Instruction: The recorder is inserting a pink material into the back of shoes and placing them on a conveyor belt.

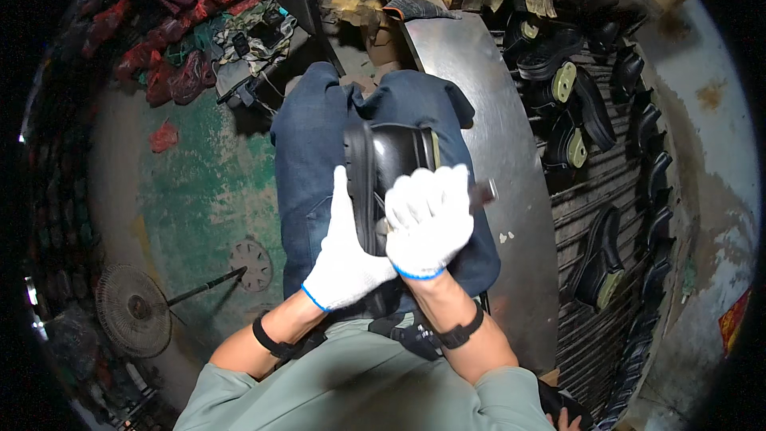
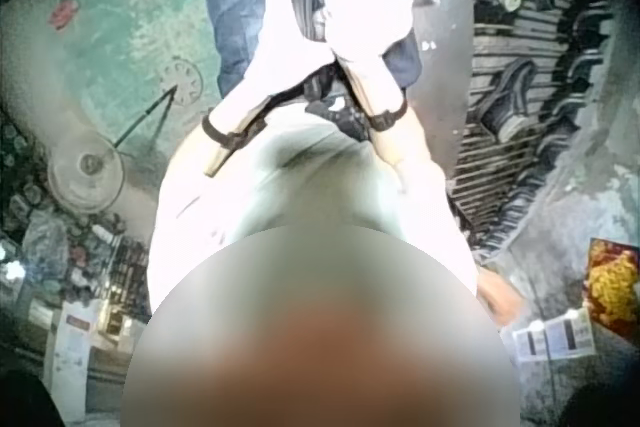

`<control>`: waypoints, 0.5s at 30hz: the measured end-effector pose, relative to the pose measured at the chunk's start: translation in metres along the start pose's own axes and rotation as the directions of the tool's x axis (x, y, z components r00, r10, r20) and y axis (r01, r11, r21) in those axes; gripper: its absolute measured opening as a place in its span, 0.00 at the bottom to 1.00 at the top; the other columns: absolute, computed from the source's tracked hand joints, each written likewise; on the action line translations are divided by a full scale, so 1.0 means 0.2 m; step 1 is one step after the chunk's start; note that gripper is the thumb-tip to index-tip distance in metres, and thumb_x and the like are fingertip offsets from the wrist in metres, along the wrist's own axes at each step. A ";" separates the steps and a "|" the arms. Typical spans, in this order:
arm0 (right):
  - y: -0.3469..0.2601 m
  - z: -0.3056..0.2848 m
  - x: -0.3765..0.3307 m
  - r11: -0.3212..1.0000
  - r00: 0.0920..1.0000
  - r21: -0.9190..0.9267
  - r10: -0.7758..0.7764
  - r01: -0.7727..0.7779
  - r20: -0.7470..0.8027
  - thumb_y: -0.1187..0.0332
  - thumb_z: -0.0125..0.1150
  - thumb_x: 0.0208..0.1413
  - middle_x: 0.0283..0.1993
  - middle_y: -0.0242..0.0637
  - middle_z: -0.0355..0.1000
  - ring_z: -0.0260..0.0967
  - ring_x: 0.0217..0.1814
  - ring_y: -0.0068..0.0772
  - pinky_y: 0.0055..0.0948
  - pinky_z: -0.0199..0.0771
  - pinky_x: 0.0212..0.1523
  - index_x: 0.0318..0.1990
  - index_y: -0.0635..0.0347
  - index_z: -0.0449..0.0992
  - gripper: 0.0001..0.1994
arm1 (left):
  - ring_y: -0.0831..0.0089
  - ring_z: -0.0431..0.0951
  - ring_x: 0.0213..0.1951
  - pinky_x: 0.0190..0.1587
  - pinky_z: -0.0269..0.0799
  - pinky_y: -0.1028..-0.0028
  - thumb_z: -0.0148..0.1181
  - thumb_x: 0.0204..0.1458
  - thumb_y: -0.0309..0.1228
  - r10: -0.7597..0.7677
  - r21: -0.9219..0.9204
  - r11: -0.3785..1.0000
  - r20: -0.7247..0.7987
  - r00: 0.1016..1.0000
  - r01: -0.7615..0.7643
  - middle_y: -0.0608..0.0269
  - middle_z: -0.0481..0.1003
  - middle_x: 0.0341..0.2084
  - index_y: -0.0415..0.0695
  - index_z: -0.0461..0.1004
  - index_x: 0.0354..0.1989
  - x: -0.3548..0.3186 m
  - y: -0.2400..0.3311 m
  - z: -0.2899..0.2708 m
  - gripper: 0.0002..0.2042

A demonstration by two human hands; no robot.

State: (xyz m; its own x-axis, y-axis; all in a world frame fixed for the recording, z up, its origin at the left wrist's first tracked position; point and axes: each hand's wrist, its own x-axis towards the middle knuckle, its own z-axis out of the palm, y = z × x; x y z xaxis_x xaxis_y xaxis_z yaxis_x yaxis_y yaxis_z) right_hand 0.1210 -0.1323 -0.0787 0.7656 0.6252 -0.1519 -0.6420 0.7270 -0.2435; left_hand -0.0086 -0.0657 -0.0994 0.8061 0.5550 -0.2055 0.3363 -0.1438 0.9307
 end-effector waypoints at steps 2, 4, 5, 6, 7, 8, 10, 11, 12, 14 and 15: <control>0.01 0.00 0.13 0.999 0.998 0.007 -0.038 0.038 0.048 0.47 0.33 0.87 0.21 0.26 0.50 0.44 0.19 0.28 0.32 0.51 0.22 0.25 0.45 0.58 0.30 | 0.33 0.44 0.85 0.86 0.49 0.50 0.83 0.43 0.42 0.004 0.060 0.998 0.017 1.000 -0.005 0.24 0.38 0.84 0.33 0.24 0.86 0.03 0.01 0.00 0.75; -0.02 -0.02 0.28 0.998 0.985 -0.013 -0.057 0.060 0.162 0.47 0.33 0.87 0.21 0.26 0.49 0.43 0.19 0.28 0.32 0.50 0.23 0.25 0.44 0.58 0.29 | 0.34 0.44 0.85 0.85 0.50 0.51 0.83 0.42 0.41 0.004 0.061 0.998 0.045 0.999 -0.006 0.24 0.38 0.84 0.32 0.24 0.86 0.03 0.02 0.01 0.75; -0.01 -0.01 0.36 0.997 0.983 -0.046 -0.054 0.063 0.177 0.47 0.33 0.87 0.21 0.26 0.48 0.44 0.19 0.27 0.33 0.51 0.23 0.26 0.44 0.58 0.29 | 0.35 0.44 0.85 0.85 0.50 0.52 0.84 0.42 0.41 0.003 0.063 0.998 0.060 0.998 -0.007 0.24 0.37 0.84 0.32 0.23 0.86 0.04 0.03 0.01 0.76; 0.00 0.00 0.42 0.995 0.981 -0.080 -0.042 0.058 0.192 0.47 0.33 0.87 0.21 0.25 0.48 0.44 0.20 0.27 0.33 0.51 0.23 0.26 0.43 0.58 0.29 | 0.35 0.44 0.85 0.85 0.50 0.52 0.84 0.42 0.41 0.003 0.062 0.998 0.064 0.998 -0.007 0.24 0.37 0.84 0.32 0.23 0.86 0.06 0.02 0.01 0.76; -0.01 -0.01 0.46 0.996 0.980 -0.081 -0.028 0.044 0.197 0.47 0.34 0.86 0.22 0.25 0.49 0.45 0.21 0.27 0.34 0.52 0.23 0.26 0.44 0.58 0.29 | 0.35 0.45 0.85 0.85 0.52 0.53 0.84 0.42 0.41 -0.025 -0.012 1.000 0.087 0.996 0.026 0.24 0.38 0.84 0.32 0.22 0.86 0.08 0.01 0.01 0.76; -0.02 -0.01 0.46 0.996 0.981 -0.083 -0.027 0.044 0.194 0.47 0.34 0.86 0.22 0.25 0.49 0.45 0.21 0.27 0.34 0.52 0.23 0.26 0.44 0.58 0.29 | 0.35 0.46 0.85 0.85 0.53 0.53 0.84 0.42 0.40 -0.052 -0.087 0.994 0.110 0.993 0.061 0.24 0.39 0.84 0.31 0.22 0.85 0.09 0.00 0.02 0.76; -0.02 -0.01 0.45 0.999 0.965 -0.036 -0.026 0.037 0.262 0.47 0.35 0.86 0.22 0.26 0.50 0.46 0.21 0.28 0.34 0.53 0.24 0.25 0.45 0.58 0.29 | 0.43 0.52 0.83 0.84 0.55 0.56 0.84 0.42 0.38 -0.013 -0.013 1.000 0.094 0.995 0.015 0.32 0.48 0.82 0.32 0.20 0.85 0.09 0.01 0.00 0.76; -0.03 -0.01 0.43 0.999 0.977 -0.020 -0.032 0.037 0.209 0.47 0.35 0.86 0.22 0.26 0.51 0.46 0.21 0.28 0.34 0.53 0.24 0.25 0.45 0.59 0.30 | 0.50 0.59 0.81 0.83 0.57 0.58 0.84 0.43 0.35 0.030 0.062 0.997 0.083 0.996 -0.035 0.39 0.57 0.81 0.32 0.19 0.85 0.09 0.01 0.00 0.76; -0.03 0.02 0.37 0.999 0.979 -0.020 -0.026 0.031 0.200 0.47 0.35 0.86 0.22 0.26 0.51 0.46 0.21 0.28 0.34 0.53 0.24 0.25 0.45 0.59 0.30 | 0.50 0.59 0.81 0.83 0.57 0.58 0.84 0.43 0.35 0.019 0.061 0.998 0.082 0.996 -0.025 0.39 0.57 0.81 0.32 0.19 0.85 0.08 0.01 -0.01 0.76; -0.04 0.05 0.25 0.999 0.992 -0.023 0.026 -0.029 -0.124 0.47 0.35 0.86 0.21 0.26 0.50 0.45 0.20 0.29 0.35 0.53 0.24 0.24 0.45 0.58 0.30 | 0.50 0.59 0.81 0.85 0.52 0.57 0.84 0.43 0.36 0.001 0.111 0.994 0.078 0.997 -0.010 0.39 0.60 0.79 0.31 0.21 0.85 0.06 0.02 -0.01 0.75; -0.03 0.01 0.20 0.996 1.000 -0.094 -0.001 0.002 0.011 0.48 0.35 0.86 0.20 0.27 0.49 0.45 0.19 0.29 0.35 0.52 0.24 0.23 0.45 0.57 0.30 | 0.50 0.59 0.81 0.85 0.52 0.57 0.84 0.43 0.36 -0.005 0.107 0.994 0.077 0.997 -0.004 0.39 0.60 0.79 0.31 0.21 0.85 0.07 0.02 -0.01 0.75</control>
State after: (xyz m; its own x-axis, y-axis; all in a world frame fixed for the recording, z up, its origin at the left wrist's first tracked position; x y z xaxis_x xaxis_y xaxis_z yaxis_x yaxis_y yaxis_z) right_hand 0.1548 -0.1117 -0.0805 0.7660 0.6271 -0.1412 -0.6333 0.6986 -0.3330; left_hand 0.0025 -0.0564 -0.0977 0.8396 0.4909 -0.2327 0.3839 -0.2330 0.8935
